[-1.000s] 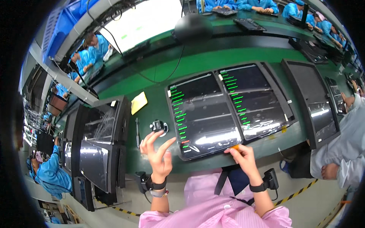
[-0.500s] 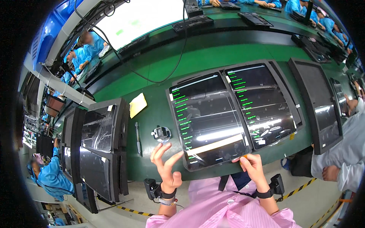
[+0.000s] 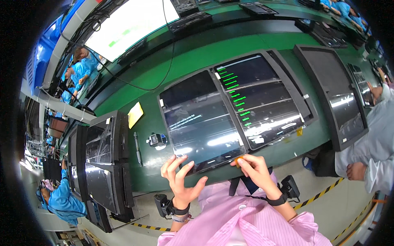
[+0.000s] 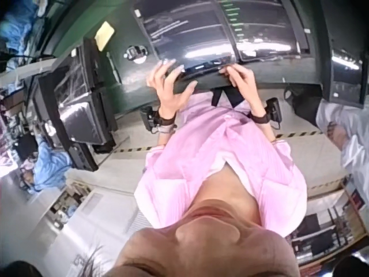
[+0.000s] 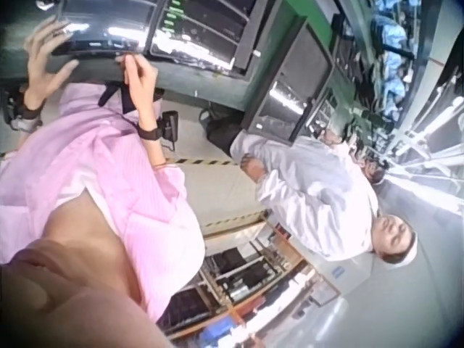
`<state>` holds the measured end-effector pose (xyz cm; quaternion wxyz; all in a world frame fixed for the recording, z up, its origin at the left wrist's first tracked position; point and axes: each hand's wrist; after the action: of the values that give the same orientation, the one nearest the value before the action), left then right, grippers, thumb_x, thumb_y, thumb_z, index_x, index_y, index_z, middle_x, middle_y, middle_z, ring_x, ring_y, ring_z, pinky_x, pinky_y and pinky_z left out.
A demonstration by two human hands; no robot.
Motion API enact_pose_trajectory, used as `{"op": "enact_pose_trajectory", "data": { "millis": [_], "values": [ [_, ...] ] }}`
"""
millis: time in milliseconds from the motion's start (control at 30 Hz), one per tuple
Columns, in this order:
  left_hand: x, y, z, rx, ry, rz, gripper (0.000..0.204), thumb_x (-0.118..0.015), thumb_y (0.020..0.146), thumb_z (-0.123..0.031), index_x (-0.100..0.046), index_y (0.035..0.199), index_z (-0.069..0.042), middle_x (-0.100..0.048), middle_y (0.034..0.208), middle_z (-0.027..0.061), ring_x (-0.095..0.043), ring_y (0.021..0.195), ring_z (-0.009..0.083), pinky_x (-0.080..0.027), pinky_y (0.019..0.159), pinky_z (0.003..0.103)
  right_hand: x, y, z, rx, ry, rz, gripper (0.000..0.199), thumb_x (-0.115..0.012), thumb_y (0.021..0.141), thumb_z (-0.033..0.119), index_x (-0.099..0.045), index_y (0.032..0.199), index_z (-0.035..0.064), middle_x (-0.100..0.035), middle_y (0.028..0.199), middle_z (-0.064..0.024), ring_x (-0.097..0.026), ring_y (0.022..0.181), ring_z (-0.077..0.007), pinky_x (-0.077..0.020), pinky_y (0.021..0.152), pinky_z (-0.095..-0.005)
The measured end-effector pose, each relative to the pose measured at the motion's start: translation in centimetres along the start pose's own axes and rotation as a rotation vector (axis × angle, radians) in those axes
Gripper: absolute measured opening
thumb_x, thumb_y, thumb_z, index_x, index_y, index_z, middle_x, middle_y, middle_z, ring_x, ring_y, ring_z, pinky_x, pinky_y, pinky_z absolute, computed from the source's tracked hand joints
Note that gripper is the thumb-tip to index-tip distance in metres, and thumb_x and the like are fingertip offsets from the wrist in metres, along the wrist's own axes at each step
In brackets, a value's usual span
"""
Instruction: Testing tablet screens, applying protective films, and checking software interfaces on an assembly line.
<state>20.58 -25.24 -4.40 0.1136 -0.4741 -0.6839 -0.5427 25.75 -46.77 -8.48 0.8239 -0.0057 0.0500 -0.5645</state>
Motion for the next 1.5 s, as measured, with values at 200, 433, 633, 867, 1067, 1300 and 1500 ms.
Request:
{"op": "enact_pose_trajectory", "data": {
  "millis": [200, 433, 633, 867, 1067, 1300, 1500],
  "values": [
    [-1.8, 1.0, -2.2, 0.012, 0.099, 0.054, 0.049, -0.078, 0.064, -0.032, -0.059, 0.108, -0.018, -0.052, 0.117, -0.0004, -0.039, 0.118, 0.0204, -0.014, 0.099, 0.041, -0.2, 0.1, -0.4, -0.003, 0.069, -0.025, 0.026, -0.049, 0.092, 0.017, -0.065, 0.086, -0.0026, -0.047, 0.054, 0.002, -0.038, 0.047, -0.0029, -0.0297, 0.045, -0.0196],
    [-1.2, 1.2, -2.2, 0.036, 0.14, 0.102, 0.052, -0.081, 0.059, -0.028, -0.059, 0.104, -0.015, -0.054, 0.114, 0.0031, -0.039, 0.118, 0.0248, -0.016, 0.1, 0.043, -0.3, 0.0, -0.3, 0.0, 0.099, -0.029, 0.027, -0.049, 0.092, 0.016, -0.065, 0.085, -0.0033, -0.05, 0.058, 0.0014, -0.039, 0.048, -0.0028, -0.0298, 0.045, -0.0194],
    [1.6, -0.3, -0.1, 0.088, 0.155, -0.099, 0.048, -0.08, 0.06, -0.027, -0.06, 0.102, -0.015, -0.057, 0.109, -0.0004, -0.045, 0.112, 0.0226, -0.02, 0.098, 0.04, -0.2, 0.1, -0.3, -0.025, 0.115, 0.001, 0.026, -0.049, 0.092, 0.016, -0.065, 0.084, -0.0035, -0.055, 0.063, 0.0, -0.038, 0.049, -0.0024, -0.0306, 0.046, -0.0193],
    [2.3, -1.4, 1.2, 0.154, 0.158, -0.034, 0.049, -0.081, 0.058, -0.028, -0.059, 0.099, -0.013, -0.057, 0.109, 0.0029, -0.043, 0.113, 0.0254, -0.023, 0.095, 0.04, -0.2, 0.2, -0.8, 0.025, 0.131, -0.028, 0.024, -0.049, 0.091, 0.015, -0.062, 0.082, -0.0035, -0.066, 0.08, -0.0072, -0.039, 0.049, -0.002, -0.0325, 0.046, -0.0183],
    [1.4, -0.3, 1.1, 0.11, 0.113, 0.013, 0.049, -0.081, 0.059, -0.032, -0.06, 0.1, -0.014, -0.055, 0.111, 0.0016, -0.042, 0.115, 0.0232, -0.019, 0.096, 0.04, -0.2, 0.1, -0.6, 0.008, 0.123, -0.03, 0.025, -0.049, 0.091, 0.015, -0.062, 0.081, -0.0032, -0.066, 0.08, -0.0075, -0.039, 0.049, -0.0021, -0.0328, 0.046, -0.018],
    [1.5, 0.8, 1.2, 0.107, 0.081, 0.061, 0.04, -0.072, 0.065, -0.035, -0.065, 0.101, -0.02, -0.052, 0.117, 0.0042, -0.037, 0.118, 0.0261, -0.014, 0.1, 0.044, 0.0, 0.0, -0.5, -0.014, 0.068, -0.009, 0.026, -0.049, 0.092, 0.017, -0.066, 0.085, -0.0019, -0.045, 0.054, 0.0034, -0.037, 0.047, -0.0026, -0.0286, 0.044, -0.0196],
    [1.8, 1.0, 1.9, 0.104, 0.184, 0.165, 0.03, -0.055, 0.08, -0.037, -0.066, 0.104, -0.023, -0.047, 0.124, 0.0078, -0.029, 0.123, 0.0276, -0.008, 0.101, 0.048, 0.5, -0.9, -0.4, 0.009, 0.042, -0.058, 0.021, -0.051, 0.091, 0.016, -0.064, 0.093, -0.0012, -0.047, 0.054, 0.003, -0.039, 0.049, -0.0022, -0.0301, 0.044, -0.0197]
  ]
}}
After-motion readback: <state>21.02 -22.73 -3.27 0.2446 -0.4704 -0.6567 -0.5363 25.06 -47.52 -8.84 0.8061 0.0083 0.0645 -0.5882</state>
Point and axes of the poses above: each hand's wrist, its own y-axis towards the middle knuckle, its own x-axis out of the back of the hand, z = x × y
